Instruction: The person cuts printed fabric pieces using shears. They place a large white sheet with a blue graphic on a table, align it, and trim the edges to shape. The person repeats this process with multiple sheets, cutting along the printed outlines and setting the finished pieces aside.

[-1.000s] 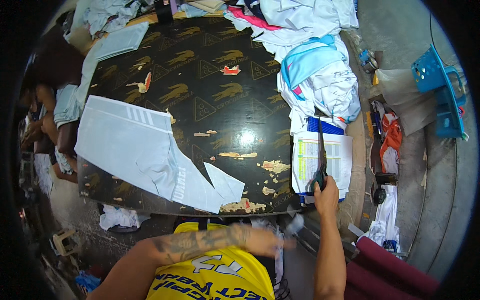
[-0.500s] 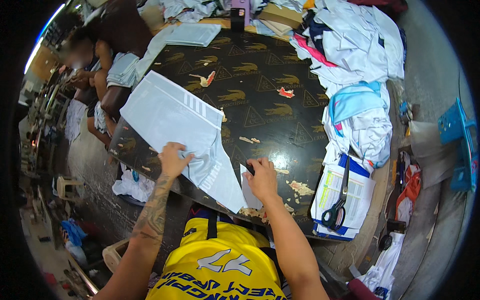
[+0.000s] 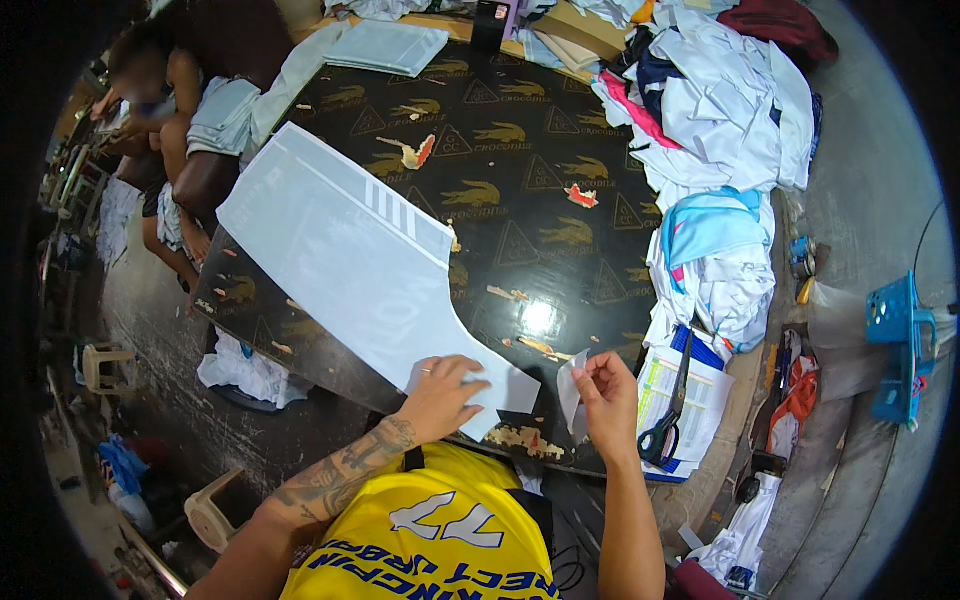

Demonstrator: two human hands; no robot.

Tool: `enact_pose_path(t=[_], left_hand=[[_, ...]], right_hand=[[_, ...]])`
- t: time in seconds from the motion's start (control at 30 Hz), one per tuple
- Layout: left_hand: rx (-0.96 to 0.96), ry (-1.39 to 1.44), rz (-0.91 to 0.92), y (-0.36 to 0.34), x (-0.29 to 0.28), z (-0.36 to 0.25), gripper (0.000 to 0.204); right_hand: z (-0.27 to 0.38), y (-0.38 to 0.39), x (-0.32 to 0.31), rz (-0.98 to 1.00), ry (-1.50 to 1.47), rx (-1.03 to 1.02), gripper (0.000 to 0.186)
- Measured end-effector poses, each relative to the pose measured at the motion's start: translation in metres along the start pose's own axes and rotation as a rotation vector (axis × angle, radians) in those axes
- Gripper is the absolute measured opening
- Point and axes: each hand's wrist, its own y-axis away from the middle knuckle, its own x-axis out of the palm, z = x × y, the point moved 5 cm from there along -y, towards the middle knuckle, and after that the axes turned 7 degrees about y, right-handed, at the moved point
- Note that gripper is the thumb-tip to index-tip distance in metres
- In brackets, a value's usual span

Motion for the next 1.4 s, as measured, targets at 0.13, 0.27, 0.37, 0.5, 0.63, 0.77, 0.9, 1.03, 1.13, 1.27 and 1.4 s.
enact_pose_path(t=[0.13, 0.27, 0.37, 0.5, 0.63, 0.77, 0.9, 1.03, 1.13, 1.27, 1.4], left_hand=[[-0.093, 0.645, 0.003, -0.016, -0.032, 0.018, 0.074], [-0.345, 1.517, 0.326, -0.01, -0.064, 0.06, 0.064], [-0.57, 1.432, 0.141, 0.015, -0.102, 0.11, 0.04], [-0.723, 1.197, -0.254, 0.051, -0.146, 0.159, 0.028], [-0.815, 0.937, -0.583, 0.067, -0.165, 0.194, 0.025], [-0.853, 0.667, -0.656, 0.062, -0.162, 0.224, 0.038], [-0.857, 0.295, -0.663, 0.073, -0.152, 0.213, 0.057], [-0.673, 0.245, -0.53, 0.091, -0.11, 0.151, 0.044], [-0.192, 0.156, -0.195, 0.079, -0.053, 0.091, 0.027], [0.078, -0.005, 0.025, 0.054, 0.002, 0.055, 0.034], [-0.01, 0.187, 0.027, 0.054, -0.014, 0.04, 0.027]], right_hand=[[0.043, 0.01, 0.068, 0.124, -0.158, 0.124, 0.014], [0.076, -0.002, 0.152, 0.249, -0.306, 0.074, 0.015], [0.092, -0.037, 0.211, 0.337, -0.302, -0.019, 0.019], [0.111, -0.086, 0.282, 0.461, -0.143, -0.022, 0.03], [0.141, -0.13, 0.325, 0.49, 0.085, -0.249, 0.043], [0.131, -0.168, 0.362, 0.467, 0.317, -0.348, 0.05], [0.096, -0.182, 0.322, 0.239, 0.365, -0.346, 0.05], [0.035, -0.135, 0.192, 0.207, 0.538, -0.313, 0.038], [-0.024, -0.071, 0.106, 0.176, 0.727, -0.339, 0.038], [-0.071, -0.013, 0.072, 0.052, 0.93, -0.341, 0.027], [-0.016, -0.011, 0.076, 0.222, 0.377, -0.032, 0.021]])
